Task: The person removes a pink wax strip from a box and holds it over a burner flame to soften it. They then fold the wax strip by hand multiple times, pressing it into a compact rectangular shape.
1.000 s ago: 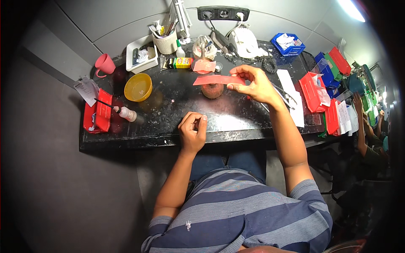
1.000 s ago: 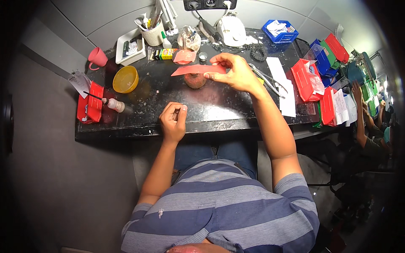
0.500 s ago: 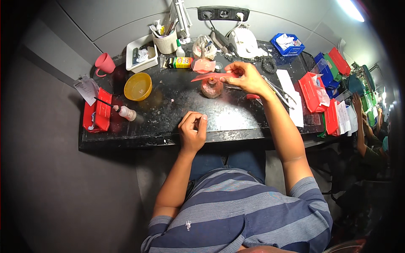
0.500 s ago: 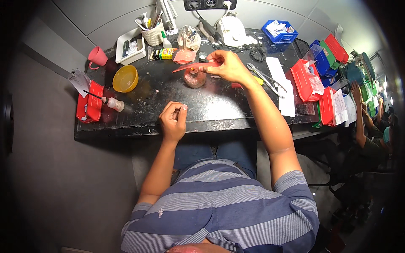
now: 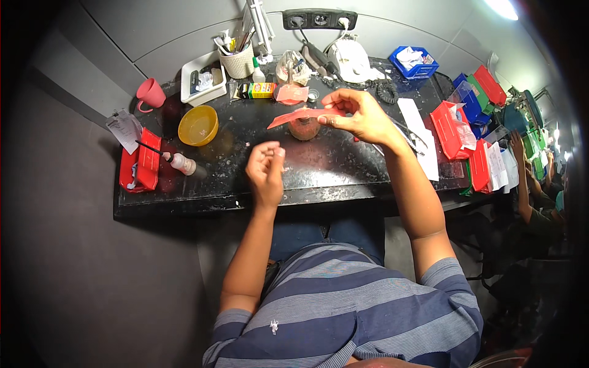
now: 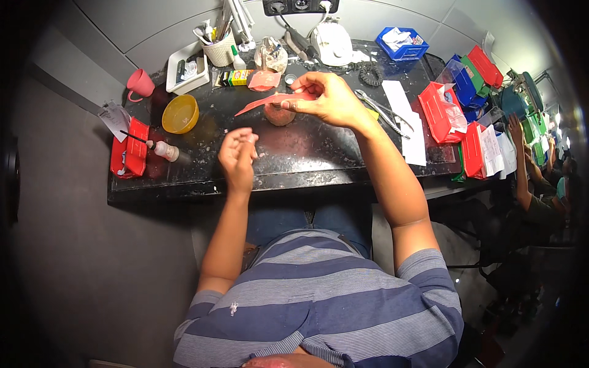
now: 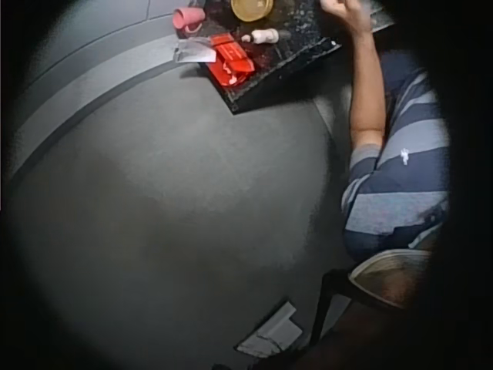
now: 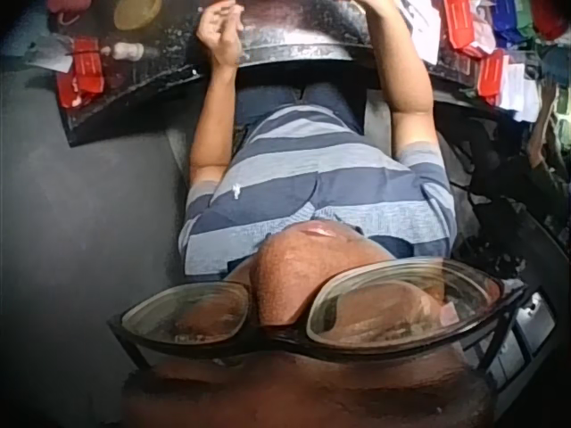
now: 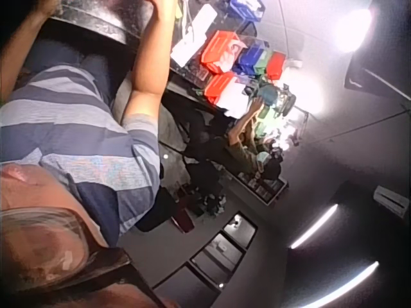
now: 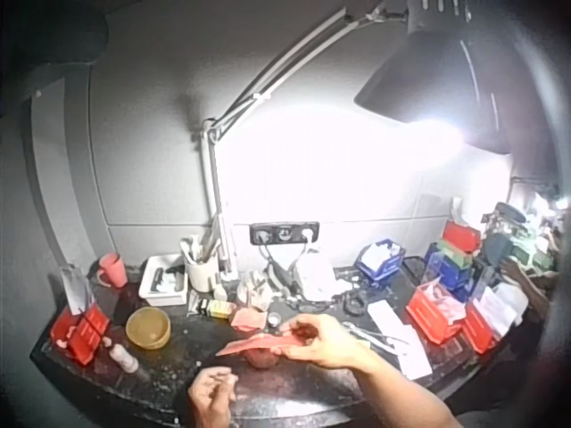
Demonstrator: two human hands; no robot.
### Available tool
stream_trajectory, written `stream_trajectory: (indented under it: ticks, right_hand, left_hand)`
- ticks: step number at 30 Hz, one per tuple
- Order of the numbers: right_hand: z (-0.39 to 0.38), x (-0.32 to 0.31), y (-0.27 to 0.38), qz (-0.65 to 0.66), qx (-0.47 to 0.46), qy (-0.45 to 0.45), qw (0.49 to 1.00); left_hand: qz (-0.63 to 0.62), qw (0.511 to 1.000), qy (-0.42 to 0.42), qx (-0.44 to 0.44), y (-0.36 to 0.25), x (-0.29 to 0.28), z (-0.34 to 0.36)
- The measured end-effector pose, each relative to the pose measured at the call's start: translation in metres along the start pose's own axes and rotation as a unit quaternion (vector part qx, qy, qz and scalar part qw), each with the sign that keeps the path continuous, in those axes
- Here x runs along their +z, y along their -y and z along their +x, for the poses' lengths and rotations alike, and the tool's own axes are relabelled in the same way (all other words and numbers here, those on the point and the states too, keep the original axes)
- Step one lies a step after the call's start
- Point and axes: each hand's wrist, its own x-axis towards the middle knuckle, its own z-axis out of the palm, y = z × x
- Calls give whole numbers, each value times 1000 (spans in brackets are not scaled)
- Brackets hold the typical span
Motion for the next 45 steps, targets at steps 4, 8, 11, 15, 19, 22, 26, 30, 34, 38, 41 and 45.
stream_trajectory:
  ticks: [4, 8, 11, 15, 19, 22, 26, 30, 34, 38, 41, 45]
  right_hand:
    - [-4, -6, -1, -62, -16, -34, 997]
    - [1, -10, -14, -57, 36, -53, 996]
    - [3, -11, -25, -49, 17, -63, 997]
    - [3, -14, -34, -40, 29, -65, 997]
    - [-4, -17, -33, -18, 15, -86, 996]
    - [-16, -21, -26, -64, -31, -100, 992]
    - [-26, -21, -15, -8, -23, -82, 996]
    - [-20, -14, -10, -40, -31, -68, 996]
    - [-3, -5, -13, -69, -43, -42, 996]
    - [15, 7, -21, -123, -101, -57, 986]
    - [25, 15, -25, -146, -128, -64, 979]
    - [30, 20, -23, -165, -125, -68, 976]
  left_hand:
    - [-104, 988, 38, -108, -16, -4, 35]
    - [-128, 984, 62, -107, -19, 12, 53]
    - [-94, 989, 73, -92, -16, 20, 60]
    - [-75, 990, 58, -100, -14, 23, 68]
    - [-44, 995, 60, -74, -17, 25, 68]
    - [-23, 994, 71, -75, -25, 26, 62]
    - [-39, 996, 59, -57, -38, 28, 52]
    - [-38, 997, 45, -53, -45, 22, 52]
    - [7, 990, 32, -137, -37, 8, 65]
    - [3, 989, 9, -145, -23, -2, 71]
    - [-14, 985, -23, -169, -16, -7, 74]
    - [-37, 981, -52, -183, -15, -8, 77]
